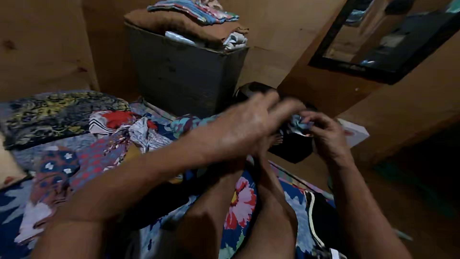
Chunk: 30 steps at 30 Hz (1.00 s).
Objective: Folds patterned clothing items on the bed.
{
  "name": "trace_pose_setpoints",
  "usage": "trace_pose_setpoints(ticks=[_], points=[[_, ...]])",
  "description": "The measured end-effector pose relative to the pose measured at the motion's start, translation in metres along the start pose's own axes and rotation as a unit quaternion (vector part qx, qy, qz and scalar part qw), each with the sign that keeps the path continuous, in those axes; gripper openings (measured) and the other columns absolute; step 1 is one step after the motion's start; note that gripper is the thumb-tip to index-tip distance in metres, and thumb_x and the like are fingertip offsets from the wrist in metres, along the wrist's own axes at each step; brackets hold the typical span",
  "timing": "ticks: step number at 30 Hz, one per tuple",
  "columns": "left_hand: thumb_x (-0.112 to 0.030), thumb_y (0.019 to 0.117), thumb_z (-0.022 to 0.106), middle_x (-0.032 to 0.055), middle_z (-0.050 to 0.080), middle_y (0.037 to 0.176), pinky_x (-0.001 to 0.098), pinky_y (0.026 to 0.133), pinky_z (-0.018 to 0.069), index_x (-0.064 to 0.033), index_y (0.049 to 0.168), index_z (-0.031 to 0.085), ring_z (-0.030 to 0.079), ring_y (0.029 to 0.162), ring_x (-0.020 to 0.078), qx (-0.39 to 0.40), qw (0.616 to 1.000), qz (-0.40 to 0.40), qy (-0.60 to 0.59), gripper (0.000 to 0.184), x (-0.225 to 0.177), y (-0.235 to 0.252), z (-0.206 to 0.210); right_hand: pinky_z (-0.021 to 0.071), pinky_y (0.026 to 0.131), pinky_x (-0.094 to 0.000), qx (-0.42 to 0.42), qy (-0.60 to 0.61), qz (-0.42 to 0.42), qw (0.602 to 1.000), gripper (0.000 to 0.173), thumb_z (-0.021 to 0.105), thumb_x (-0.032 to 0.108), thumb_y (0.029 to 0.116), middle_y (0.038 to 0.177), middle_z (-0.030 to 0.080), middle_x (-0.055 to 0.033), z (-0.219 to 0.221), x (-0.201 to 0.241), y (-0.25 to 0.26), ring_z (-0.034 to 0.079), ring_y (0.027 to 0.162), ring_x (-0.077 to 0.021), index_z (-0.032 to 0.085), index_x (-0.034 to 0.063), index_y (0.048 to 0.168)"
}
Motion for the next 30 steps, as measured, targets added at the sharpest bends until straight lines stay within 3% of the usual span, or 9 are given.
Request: trace_pose_setpoints(ticks=[3, 7, 11, 15, 18, 21, 25, 28, 30], points=[[-0.001, 0.0952, 0.062, 0.0241, 0.066, 0.116, 0.0464, 0.074, 0.0594, -0.0102, 0.134, 0.065, 0.069, 0.099, 0.0396, 0.084, 0.995, -0.004, -0.06, 0.039, -0.069, -0.04, 0.042, 0.0521, 0.094, -0.0241, 0.004, 0.027, 0.033, 0.999, 0.014, 0.054, -0.001, 0.0887, 0.12, 0.067, -0.001, 0.003, -0.037, -0.057, 0.061, 0.112, -0.0052, 0.067, 0.0049, 0.09], [0.004, 0.0939, 0.063, 0.0276, 0.063, 0.123, 0.0485, 0.08, 0.0593, -0.0034, 0.133, 0.063, 0.066, 0.108, 0.0431, 0.235, 0.945, -0.002, -0.227, 0.04, -0.133, -0.087, 0.122, 0.0522, 0.096, -0.0254, 0.005, 0.036, 0.1, 0.994, 0.015, 0.054, 0.001, 0.0879, 0.119, 0.069, -0.0037, -0.007, -0.093, -0.15, 0.062, 0.115, -0.0081, 0.067, 0.0068, 0.081], [0.002, 0.0959, 0.061, 0.0301, 0.061, 0.12, 0.0495, 0.079, 0.0592, 0.0013, 0.126, 0.065, 0.064, 0.108, 0.0458, 0.281, 0.898, -0.005, -0.338, 0.031, -0.177, -0.12, 0.198, 0.0531, 0.077, -0.0185, -0.063, -0.005, 0.209, 0.976, 0.017, 0.052, -0.002, 0.0897, 0.091, 0.069, 0.0075, -0.017, -0.108, -0.232, 0.063, 0.084, 0.0017, 0.067, 0.0056, 0.089], [0.001, 0.0993, 0.057, 0.0306, 0.058, 0.128, 0.0532, 0.082, 0.058, -0.0029, 0.137, 0.059, 0.061, 0.114, 0.0482, 0.337, 0.861, -0.021, -0.381, 0.038, -0.189, -0.122, 0.221, 0.0512, 0.067, -0.0171, -0.145, -0.052, 0.263, 0.952, 0.016, 0.049, -0.004, 0.091, 0.086, 0.066, 0.0046, -0.034, -0.116, -0.272, 0.059, 0.072, 0.0017, 0.065, 0.0003, 0.093], [-0.006, 0.0978, 0.063, 0.025, 0.058, 0.139, 0.0548, 0.099, 0.0517, -0.0066, 0.139, 0.061, 0.059, 0.125, 0.0433, 0.308, 0.88, -0.097, -0.348, 0.041, -0.155, -0.109, 0.21, 0.0535, 0.087, -0.041, -0.122, -0.213, 0.306, 0.92, 0.025, 0.049, 0.0, 0.0993, 0.111, 0.07, -0.0177, -0.035, -0.104, -0.274, 0.066, 0.098, -0.0223, 0.068, -0.0063, 0.113], [-0.014, 0.102, 0.058, 0.0234, 0.048, 0.152, 0.0552, 0.116, 0.0353, -0.0023, 0.147, 0.052, 0.045, 0.142, 0.0411, 0.281, 0.894, -0.247, -0.244, 0.047, -0.075, -0.102, 0.196, 0.0358, 0.11, -0.0652, -0.118, -0.328, 0.237, 0.907, 0.043, 0.046, 0.017, 0.1055, 0.142, 0.051, -0.0353, -0.007, -0.074, -0.262, 0.048, 0.133, -0.0529, 0.056, -0.009, 0.138], [-0.04, 0.1065, 0.048, 0.0241, 0.036, 0.16, 0.0618, 0.118, 0.0257, -0.0002, 0.154, 0.04, 0.031, 0.149, 0.0447, 0.216, 0.881, -0.398, -0.137, 0.063, 0.027, -0.17, 0.227, 0.0302, 0.108, -0.0752, -0.063, -0.426, 0.183, 0.884, 0.062, 0.046, 0.044, 0.1021, 0.153, 0.037, -0.0384, 0.063, -0.081, -0.27, 0.036, 0.138, -0.0624, 0.053, 0.0017, 0.147], [-0.04, 0.1062, 0.05, 0.0237, 0.036, 0.16, 0.0521, 0.119, 0.0336, -0.0031, 0.157, 0.035, 0.038, 0.147, 0.0375, 0.196, 0.82, -0.462, -0.274, 0.065, 0.051, -0.206, 0.244, 0.0343, 0.104, -0.0762, -0.022, -0.424, 0.204, 0.882, 0.059, 0.052, 0.045, 0.0999, 0.156, 0.032, -0.0374, 0.091, -0.114, -0.287, 0.037, 0.137, -0.064, 0.054, 0.014, 0.149], [-0.037, 0.1068, 0.051, 0.0267, 0.036, 0.158, 0.0504, 0.118, 0.0356, 0.0, 0.157, 0.033, 0.041, 0.144, 0.0383, 0.151, 0.797, -0.497, -0.309, 0.064, 0.048, -0.205, 0.241, 0.0371, 0.103, -0.0738, -0.033, -0.399, 0.196, 0.895, 0.063, 0.05, 0.048, 0.0998, 0.156, 0.033, -0.036, 0.087, -0.117, -0.287, 0.04, 0.135, -0.0619, 0.053, 0.0098, 0.149]])
Point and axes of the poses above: each hand's wrist, its own y-axis towards the middle knuckle, its own z-axis out of the palm, x = y × z, the point moved 1 cm from there along y, towards the middle knuckle
